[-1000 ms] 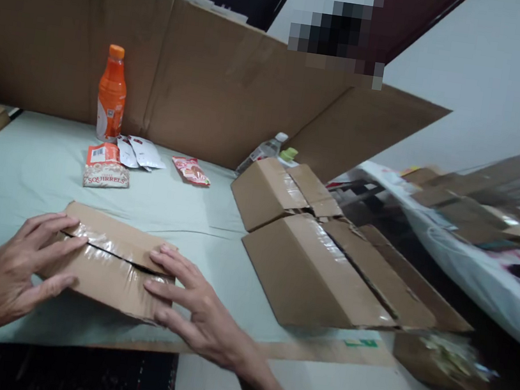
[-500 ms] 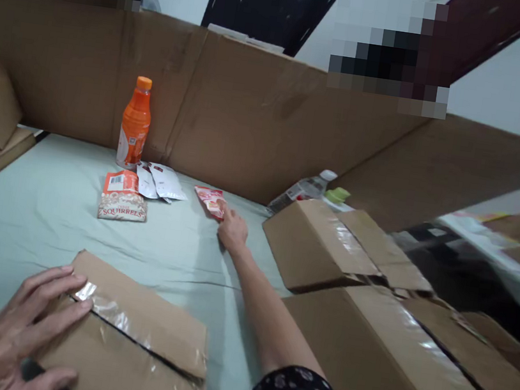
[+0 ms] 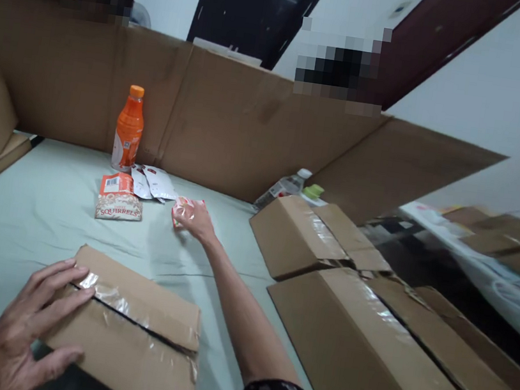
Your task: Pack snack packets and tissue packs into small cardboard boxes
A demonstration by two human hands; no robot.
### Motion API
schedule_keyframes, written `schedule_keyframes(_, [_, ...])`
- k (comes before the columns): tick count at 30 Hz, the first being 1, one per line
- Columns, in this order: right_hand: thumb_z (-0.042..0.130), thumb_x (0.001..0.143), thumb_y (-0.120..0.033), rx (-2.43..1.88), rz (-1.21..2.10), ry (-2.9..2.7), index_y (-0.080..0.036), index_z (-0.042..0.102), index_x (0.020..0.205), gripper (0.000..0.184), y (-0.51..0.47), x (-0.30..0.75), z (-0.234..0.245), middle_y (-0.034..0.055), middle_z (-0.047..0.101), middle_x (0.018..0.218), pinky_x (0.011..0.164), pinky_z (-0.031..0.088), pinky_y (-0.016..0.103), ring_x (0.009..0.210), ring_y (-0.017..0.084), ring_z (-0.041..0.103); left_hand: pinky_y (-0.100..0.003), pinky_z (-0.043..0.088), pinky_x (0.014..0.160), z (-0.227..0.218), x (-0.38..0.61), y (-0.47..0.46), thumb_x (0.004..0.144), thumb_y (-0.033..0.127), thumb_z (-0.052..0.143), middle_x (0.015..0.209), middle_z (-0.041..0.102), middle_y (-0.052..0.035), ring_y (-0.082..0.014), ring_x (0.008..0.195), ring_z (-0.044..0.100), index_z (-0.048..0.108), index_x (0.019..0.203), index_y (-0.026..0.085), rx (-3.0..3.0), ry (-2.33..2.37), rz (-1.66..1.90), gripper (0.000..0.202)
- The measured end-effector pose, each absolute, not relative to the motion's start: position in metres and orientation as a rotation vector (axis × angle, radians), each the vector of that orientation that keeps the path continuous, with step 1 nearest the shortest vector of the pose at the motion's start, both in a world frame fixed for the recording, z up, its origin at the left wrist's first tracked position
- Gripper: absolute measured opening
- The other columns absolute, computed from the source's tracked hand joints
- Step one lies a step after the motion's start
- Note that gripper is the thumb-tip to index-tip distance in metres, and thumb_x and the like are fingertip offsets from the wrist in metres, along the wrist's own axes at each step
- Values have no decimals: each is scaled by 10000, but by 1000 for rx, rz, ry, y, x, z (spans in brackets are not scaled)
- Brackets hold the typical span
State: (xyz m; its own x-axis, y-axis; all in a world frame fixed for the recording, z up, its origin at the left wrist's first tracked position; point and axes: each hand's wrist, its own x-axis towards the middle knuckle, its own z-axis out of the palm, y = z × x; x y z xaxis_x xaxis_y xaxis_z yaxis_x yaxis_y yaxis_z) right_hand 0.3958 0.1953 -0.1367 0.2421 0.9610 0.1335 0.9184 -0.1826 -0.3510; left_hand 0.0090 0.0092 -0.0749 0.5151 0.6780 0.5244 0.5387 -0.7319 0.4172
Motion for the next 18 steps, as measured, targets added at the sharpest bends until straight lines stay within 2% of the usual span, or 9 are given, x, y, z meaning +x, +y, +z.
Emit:
schedule_keyframes(2, [674,924,-359,-2179,161,-1730,-210,597,1435,538,188,382,-138,185,559,1489,1097,409,486,1368,360,489,-519,533,1104,-77,10,6,1019,465,590,1497,570,-90,-348,1421,485,562,1445,347,2543,1051,1042,444])
schedule_keyframes(5, [566,948,-219,-2173,171,-1716,-177,660,1337,403,172,377,-136,199,611,1434,1084,408,446,1331,337,525,-523,532,1108,-79,10,6,999,451,621,1494,582,-93,-353,1406,506,566,1445,352,2529,1062,1075,461])
schedule_keyframes(9, [385,1005,-197,-2123,195,-1649,-101,628,1368,448,161,380,-112,225,661,1370,1051,449,410,1262,308,598,-516,533,1118,-76,4,11,972,453,655,1524,562,-90,-359,1419,498,528,1496,361,2562,1005,1027,547])
schedule_keyframes(11, [365,1025,-245,-2055,205,-1641,-85,563,1449,495,162,375,-93,227,614,1450,1095,431,411,1333,295,560,-521,526,1131,-69,-1,14,952,417,666,1567,516,-90,-366,1442,473,487,1538,357,2615,962,930,615])
schedule_keyframes(15, [554,975,-472,-1763,341,-1707,-147,387,1605,728,155,357,-62,167,379,1684,1160,404,384,1507,262,408,-562,467,1186,-56,-6,15,926,288,619,1643,416,-81,-381,1502,401,366,1616,358,2699,907,722,739])
schedule_keyframes(18, [443,962,-736,-1322,732,-1749,-196,452,1572,816,112,352,-55,159,450,1646,1146,436,432,1467,286,487,-564,440,1207,-55,-8,11,946,273,588,1660,391,-69,-377,1525,367,317,1632,366,2698,920,703,743])
